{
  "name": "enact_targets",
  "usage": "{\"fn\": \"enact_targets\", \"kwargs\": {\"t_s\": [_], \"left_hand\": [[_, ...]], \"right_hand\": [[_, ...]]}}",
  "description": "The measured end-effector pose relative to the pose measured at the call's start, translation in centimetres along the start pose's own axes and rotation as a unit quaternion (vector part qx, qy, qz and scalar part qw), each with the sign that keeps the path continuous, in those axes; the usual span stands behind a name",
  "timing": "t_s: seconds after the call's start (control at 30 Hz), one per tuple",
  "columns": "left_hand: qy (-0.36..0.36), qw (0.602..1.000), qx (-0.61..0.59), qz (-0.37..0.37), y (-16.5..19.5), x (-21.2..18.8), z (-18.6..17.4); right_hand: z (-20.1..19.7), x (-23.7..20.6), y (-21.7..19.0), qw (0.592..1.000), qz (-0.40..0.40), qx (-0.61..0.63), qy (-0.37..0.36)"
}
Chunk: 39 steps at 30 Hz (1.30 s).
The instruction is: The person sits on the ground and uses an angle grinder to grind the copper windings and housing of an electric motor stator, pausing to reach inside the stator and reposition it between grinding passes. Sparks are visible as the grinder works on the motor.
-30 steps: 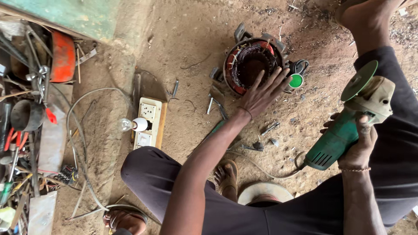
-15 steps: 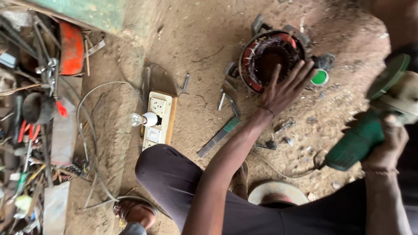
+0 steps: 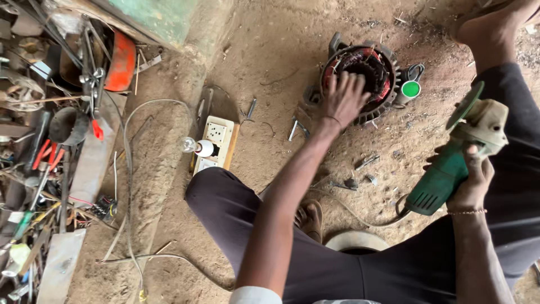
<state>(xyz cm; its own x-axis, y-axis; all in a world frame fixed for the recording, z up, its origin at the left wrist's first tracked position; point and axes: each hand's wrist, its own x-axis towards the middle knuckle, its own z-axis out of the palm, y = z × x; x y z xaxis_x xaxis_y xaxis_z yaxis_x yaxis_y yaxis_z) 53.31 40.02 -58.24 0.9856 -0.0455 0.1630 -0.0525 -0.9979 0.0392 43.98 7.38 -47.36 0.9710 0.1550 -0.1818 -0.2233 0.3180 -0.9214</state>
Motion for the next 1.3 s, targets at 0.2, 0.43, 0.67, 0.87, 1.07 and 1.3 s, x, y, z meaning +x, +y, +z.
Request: {"fn": "enact_targets", "kwargs": {"t_s": [0.2, 0.43, 0.67, 0.87, 1.07, 1.3], "left_hand": [[-0.088, 0.994, 0.053, 0.040, -4.2, -0.8, 0.1], [-0.008, 0.999, -0.019, 0.040, -4.9, 0.2, -1.8], [0.152, 0.962, -0.159, -0.159, -4.7, 4.0, -4.3], [0.174, 0.963, -0.152, -0.141, -5.2, 7.0, -3.6], [-0.025, 0.906, -0.210, -0.366, -4.4, 8.2, -5.3], [0.077, 0.953, -0.082, -0.280, -3.2, 9.2, -9.3]], "right_hand": [[0.6, 2.4, 1.5, 1.000, 0.012, -0.002, -0.004], [1.2, 3.9, 0.2, 1.000, 0.023, -0.007, 0.012], [-1.5, 4.4, 3.0, 1.000, 0.024, -0.010, 0.016], [7.2, 8.1, -8.3, 0.999, -0.015, 0.026, 0.036], [8.5, 25.2, -12.9, 0.989, -0.102, 0.090, -0.053], [8.3, 24.4, -13.7, 0.988, -0.086, 0.104, -0.076]]}}
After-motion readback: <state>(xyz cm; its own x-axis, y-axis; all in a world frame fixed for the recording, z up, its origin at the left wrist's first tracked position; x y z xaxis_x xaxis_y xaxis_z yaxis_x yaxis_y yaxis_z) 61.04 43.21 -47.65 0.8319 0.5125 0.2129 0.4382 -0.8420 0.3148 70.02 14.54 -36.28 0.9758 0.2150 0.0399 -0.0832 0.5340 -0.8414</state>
